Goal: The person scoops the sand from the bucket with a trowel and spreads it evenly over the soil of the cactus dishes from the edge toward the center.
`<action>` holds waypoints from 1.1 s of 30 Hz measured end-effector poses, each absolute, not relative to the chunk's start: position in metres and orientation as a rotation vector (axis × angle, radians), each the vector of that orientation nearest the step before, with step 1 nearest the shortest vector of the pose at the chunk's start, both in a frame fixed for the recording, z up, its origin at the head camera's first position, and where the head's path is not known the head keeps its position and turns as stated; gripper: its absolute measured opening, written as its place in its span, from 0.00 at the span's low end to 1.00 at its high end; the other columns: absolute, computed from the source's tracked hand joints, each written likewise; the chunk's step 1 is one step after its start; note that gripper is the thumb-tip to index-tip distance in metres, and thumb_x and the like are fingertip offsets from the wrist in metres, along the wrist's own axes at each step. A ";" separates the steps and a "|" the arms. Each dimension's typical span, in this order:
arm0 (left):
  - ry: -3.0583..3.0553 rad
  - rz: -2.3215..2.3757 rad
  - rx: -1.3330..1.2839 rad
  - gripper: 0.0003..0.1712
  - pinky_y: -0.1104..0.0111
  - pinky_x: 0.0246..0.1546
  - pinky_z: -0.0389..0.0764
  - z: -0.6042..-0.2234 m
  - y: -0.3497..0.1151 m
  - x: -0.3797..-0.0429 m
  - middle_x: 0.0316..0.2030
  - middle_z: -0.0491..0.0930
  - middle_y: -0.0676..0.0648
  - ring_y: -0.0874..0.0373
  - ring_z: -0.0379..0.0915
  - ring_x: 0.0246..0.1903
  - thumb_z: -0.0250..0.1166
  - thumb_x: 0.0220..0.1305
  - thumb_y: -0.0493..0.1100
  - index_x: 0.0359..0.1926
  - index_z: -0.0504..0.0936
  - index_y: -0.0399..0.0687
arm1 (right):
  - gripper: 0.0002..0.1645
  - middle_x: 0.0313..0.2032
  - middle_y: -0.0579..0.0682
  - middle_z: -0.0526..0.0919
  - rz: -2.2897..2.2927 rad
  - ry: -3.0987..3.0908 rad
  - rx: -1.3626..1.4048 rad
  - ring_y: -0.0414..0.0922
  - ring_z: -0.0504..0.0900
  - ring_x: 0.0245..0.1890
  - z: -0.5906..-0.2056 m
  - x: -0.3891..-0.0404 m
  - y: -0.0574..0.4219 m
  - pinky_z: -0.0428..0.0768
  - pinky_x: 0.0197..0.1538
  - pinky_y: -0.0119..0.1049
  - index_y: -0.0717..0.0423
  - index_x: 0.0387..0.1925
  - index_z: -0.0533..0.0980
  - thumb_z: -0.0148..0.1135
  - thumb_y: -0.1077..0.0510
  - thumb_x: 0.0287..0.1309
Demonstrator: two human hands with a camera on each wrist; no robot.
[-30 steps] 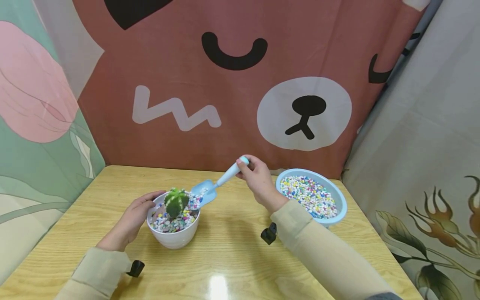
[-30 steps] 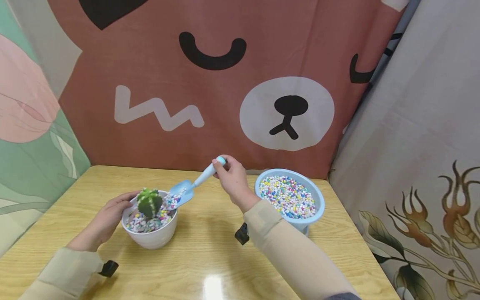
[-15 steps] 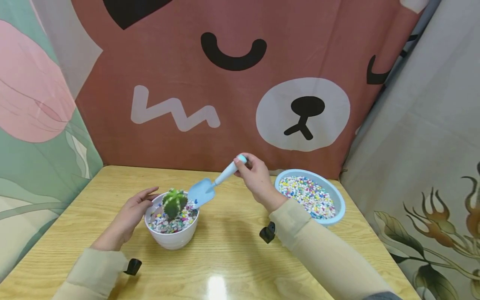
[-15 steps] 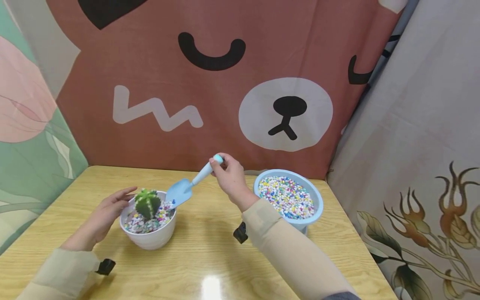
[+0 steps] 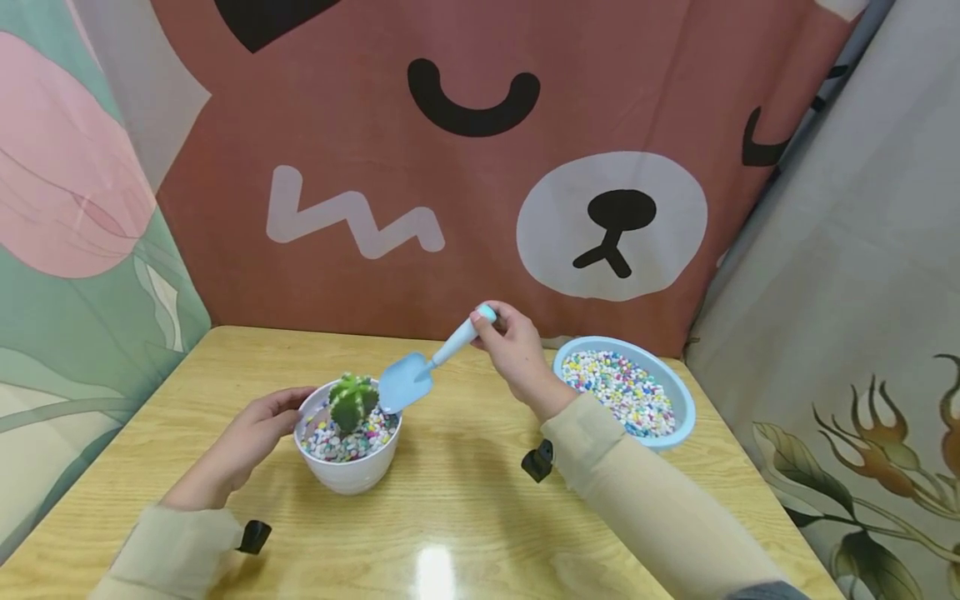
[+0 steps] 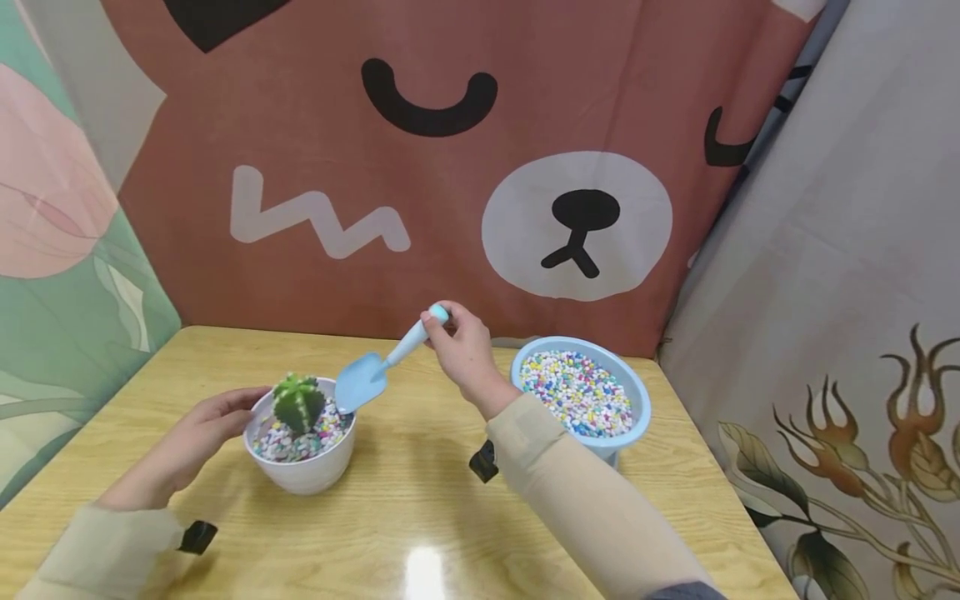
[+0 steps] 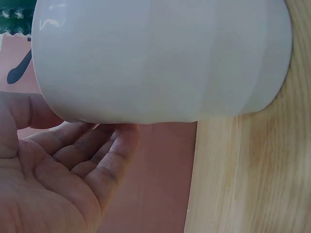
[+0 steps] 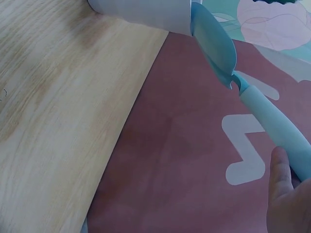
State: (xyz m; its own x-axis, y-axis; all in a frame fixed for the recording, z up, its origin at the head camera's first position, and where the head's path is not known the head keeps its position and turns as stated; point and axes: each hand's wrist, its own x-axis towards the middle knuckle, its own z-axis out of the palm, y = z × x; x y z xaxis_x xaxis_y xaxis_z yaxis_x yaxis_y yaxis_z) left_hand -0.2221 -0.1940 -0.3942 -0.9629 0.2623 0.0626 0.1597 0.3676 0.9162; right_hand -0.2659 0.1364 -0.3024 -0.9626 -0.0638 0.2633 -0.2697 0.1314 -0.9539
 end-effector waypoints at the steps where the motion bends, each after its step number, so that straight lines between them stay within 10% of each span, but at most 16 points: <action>1: 2.518 1.675 0.388 0.26 0.51 0.58 0.70 -0.395 -0.194 -0.222 0.64 0.63 0.28 0.37 0.62 0.61 0.43 0.74 0.35 0.68 0.58 0.26 | 0.14 0.43 0.56 0.76 1.937 -2.241 0.340 0.48 0.78 0.44 -0.303 -0.266 0.136 0.78 0.53 0.45 0.64 0.48 0.74 0.56 0.57 0.68; 15: 2.479 1.752 0.363 0.23 0.68 0.50 0.75 -0.401 -0.193 -0.229 0.59 0.67 0.30 0.43 0.66 0.58 0.41 0.75 0.35 0.65 0.59 0.26 | 0.13 0.42 0.56 0.79 1.786 -2.268 0.437 0.46 0.80 0.41 -0.304 -0.260 0.135 0.82 0.46 0.36 0.63 0.48 0.75 0.57 0.58 0.68; 33: 2.463 1.761 0.321 0.24 0.52 0.58 0.68 -0.399 -0.190 -0.230 0.64 0.64 0.30 0.41 0.61 0.62 0.41 0.76 0.37 0.67 0.59 0.28 | 0.15 0.43 0.56 0.78 1.981 -2.125 0.270 0.45 0.78 0.43 -0.307 -0.266 0.140 0.81 0.48 0.39 0.66 0.51 0.74 0.56 0.59 0.68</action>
